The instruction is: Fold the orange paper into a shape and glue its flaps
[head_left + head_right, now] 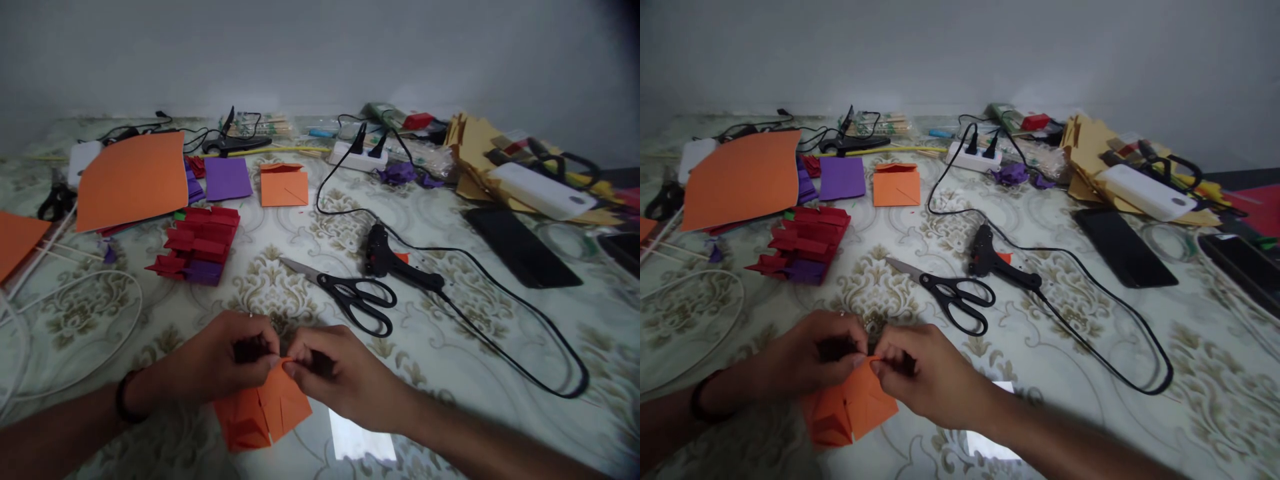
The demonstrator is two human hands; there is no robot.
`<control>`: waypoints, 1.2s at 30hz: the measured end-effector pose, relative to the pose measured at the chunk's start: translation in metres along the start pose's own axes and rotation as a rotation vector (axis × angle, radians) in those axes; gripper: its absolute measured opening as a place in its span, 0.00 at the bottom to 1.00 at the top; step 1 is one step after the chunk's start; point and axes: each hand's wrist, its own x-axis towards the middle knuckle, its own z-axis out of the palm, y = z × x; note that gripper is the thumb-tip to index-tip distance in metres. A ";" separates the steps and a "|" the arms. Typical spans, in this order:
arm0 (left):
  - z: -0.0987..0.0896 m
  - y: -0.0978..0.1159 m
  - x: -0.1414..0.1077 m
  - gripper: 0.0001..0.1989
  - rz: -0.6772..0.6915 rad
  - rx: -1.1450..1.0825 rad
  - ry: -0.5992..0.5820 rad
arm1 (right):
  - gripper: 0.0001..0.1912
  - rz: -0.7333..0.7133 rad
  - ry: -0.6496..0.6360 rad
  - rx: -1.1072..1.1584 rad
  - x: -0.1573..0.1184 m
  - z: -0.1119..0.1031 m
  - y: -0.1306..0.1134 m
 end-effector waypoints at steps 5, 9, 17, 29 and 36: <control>0.003 -0.003 0.000 0.03 -0.006 -0.035 -0.011 | 0.11 -0.027 -0.001 -0.010 0.000 0.001 0.002; 0.005 -0.008 -0.002 0.05 0.026 0.005 -0.034 | 0.10 -0.041 -0.024 0.014 -0.001 0.000 0.002; 0.000 -0.009 -0.002 0.04 -0.007 -0.117 -0.028 | 0.14 0.056 0.043 0.097 -0.002 -0.006 -0.001; -0.011 -0.002 -0.001 0.11 0.006 -0.043 -0.005 | 0.17 0.064 0.116 0.242 -0.006 -0.010 0.007; -0.009 -0.004 -0.004 0.11 -0.012 0.043 0.012 | 0.19 0.131 0.072 0.277 -0.006 -0.009 0.007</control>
